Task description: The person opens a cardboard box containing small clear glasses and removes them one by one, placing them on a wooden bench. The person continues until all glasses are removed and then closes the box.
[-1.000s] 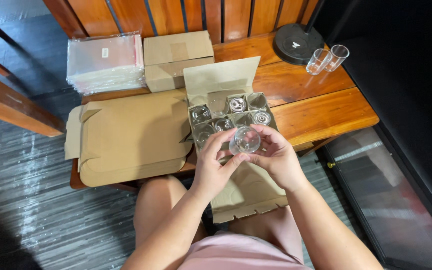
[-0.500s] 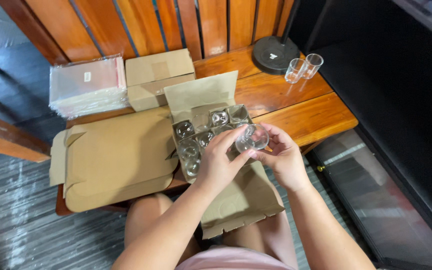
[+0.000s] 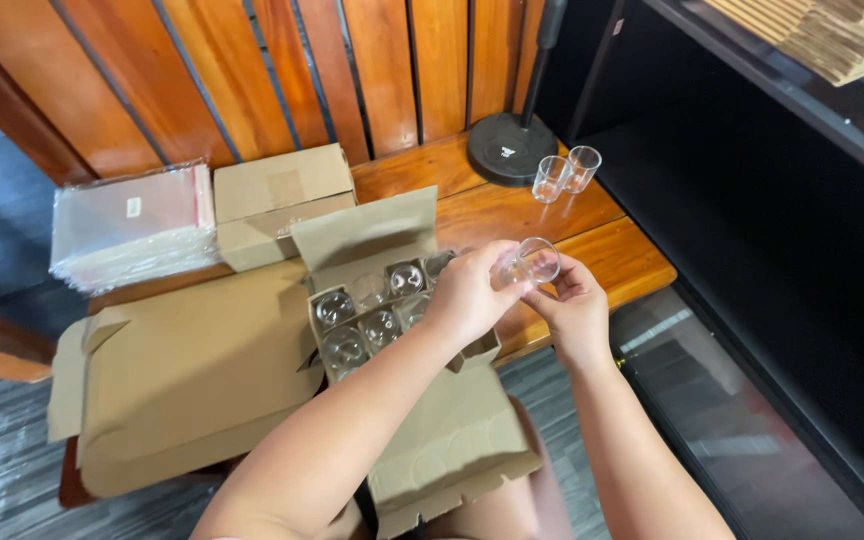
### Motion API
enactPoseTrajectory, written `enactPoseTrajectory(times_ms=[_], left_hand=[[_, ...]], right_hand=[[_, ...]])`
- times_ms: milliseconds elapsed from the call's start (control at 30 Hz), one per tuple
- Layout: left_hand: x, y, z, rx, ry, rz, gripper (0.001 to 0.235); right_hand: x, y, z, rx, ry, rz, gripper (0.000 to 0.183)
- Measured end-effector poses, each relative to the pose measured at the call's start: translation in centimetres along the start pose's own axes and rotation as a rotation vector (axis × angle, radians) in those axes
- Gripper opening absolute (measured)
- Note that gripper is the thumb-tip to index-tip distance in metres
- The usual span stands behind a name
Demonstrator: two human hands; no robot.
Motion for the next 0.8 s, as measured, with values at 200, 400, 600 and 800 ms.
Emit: enactPoseTrajectory(times_ms=[200,400,600,800], left_hand=[[-4.1,-0.3,-1.3,0.023,-0.005,0.052,0.057],[-9.8,-3.6,-3.1,-0.034,-0.010,0.162,0.059],[-15.2,-8.6,-5.0,0.009,0.021,0.252,0.062],[-17.7,-10.8,-5.6,0.029,0.024,0.329,0.064]], right_hand=[[-4.1,1.6,0.2,0.048,0.075,0.021,0.063],[-9.1,4.2,-0.1,0.139,0.157,0.036,0.063],[-13.9,8.3,-0.8,0.216,0.201,0.003,0.061],[-15.6,10.1,-2.7,0.255,0.238,-0.083,0.058]])
Point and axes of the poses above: each hand's wrist, its own x-axis away from the middle knuckle, its own z-axis out of the back of the hand, y = z × x, the point moved 6 cm from there along -x, towards the middle knuckle, and after that the axes turned 15 degrees about x, right-handed, at the moved point
